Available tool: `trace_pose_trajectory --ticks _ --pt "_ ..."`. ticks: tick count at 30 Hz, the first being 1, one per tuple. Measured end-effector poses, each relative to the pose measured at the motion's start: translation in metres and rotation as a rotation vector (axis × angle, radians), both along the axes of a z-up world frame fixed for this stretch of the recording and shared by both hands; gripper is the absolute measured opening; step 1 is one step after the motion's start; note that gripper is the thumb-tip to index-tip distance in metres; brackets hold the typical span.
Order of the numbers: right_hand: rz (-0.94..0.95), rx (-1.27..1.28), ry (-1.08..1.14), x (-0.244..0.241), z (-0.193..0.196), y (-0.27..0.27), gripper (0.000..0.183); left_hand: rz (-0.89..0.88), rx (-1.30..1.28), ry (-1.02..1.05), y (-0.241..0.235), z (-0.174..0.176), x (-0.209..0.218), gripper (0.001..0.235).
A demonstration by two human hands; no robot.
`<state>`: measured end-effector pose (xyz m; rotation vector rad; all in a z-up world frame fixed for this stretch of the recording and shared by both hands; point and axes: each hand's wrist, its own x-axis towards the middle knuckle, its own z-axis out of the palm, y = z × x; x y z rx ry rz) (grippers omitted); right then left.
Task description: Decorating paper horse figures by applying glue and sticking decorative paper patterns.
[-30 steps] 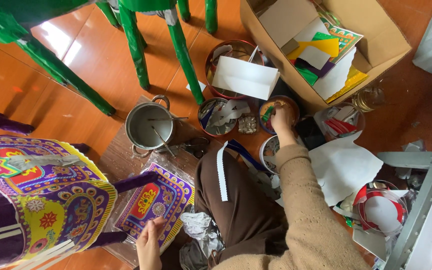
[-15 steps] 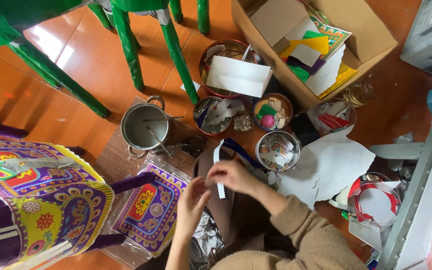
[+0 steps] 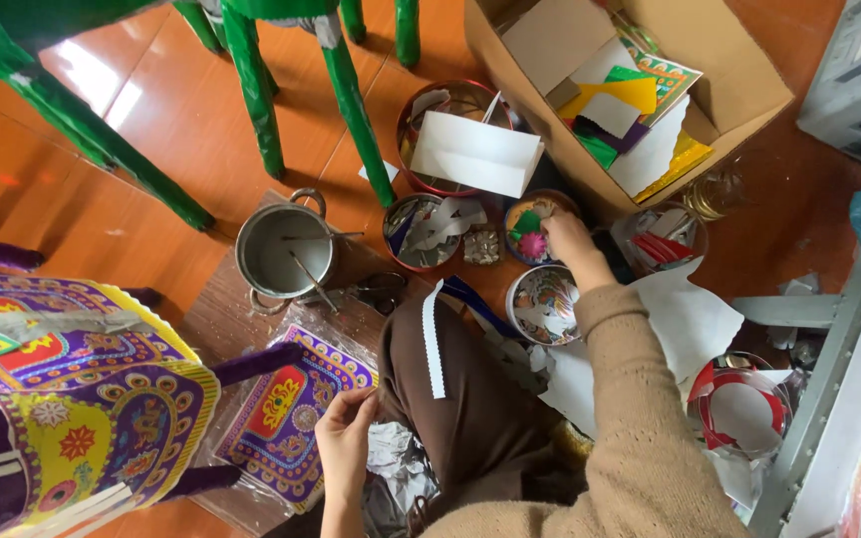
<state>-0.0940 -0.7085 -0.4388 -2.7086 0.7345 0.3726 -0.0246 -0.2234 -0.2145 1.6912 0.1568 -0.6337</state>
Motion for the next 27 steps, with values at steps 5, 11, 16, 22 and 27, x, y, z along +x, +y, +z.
trace_pose_trajectory --ticks 5,11,16,22,27 --pt "-0.273 0.218 0.04 0.01 0.028 0.006 0.026 -0.04 -0.018 0.002 -0.002 0.005 -0.003 0.009" --pt "-0.486 0.416 -0.188 -0.007 0.034 0.007 0.017 -0.004 0.008 -0.051 0.01 -0.002 -0.002 0.008" --pt "-0.358 0.247 -0.335 -0.007 0.017 -0.007 0.005 0.114 0.0 -0.007 0.029 -0.009 -0.006 0.005" --pt "-0.457 0.617 -0.603 0.031 0.067 0.058 0.016 0.108 0.114 -0.012 0.05 -0.005 -0.008 0.01" --pt "-0.027 0.819 -0.494 0.102 0.188 0.207 0.011 0.023 0.02 -0.105 0.065 -0.026 -0.008 0.008"
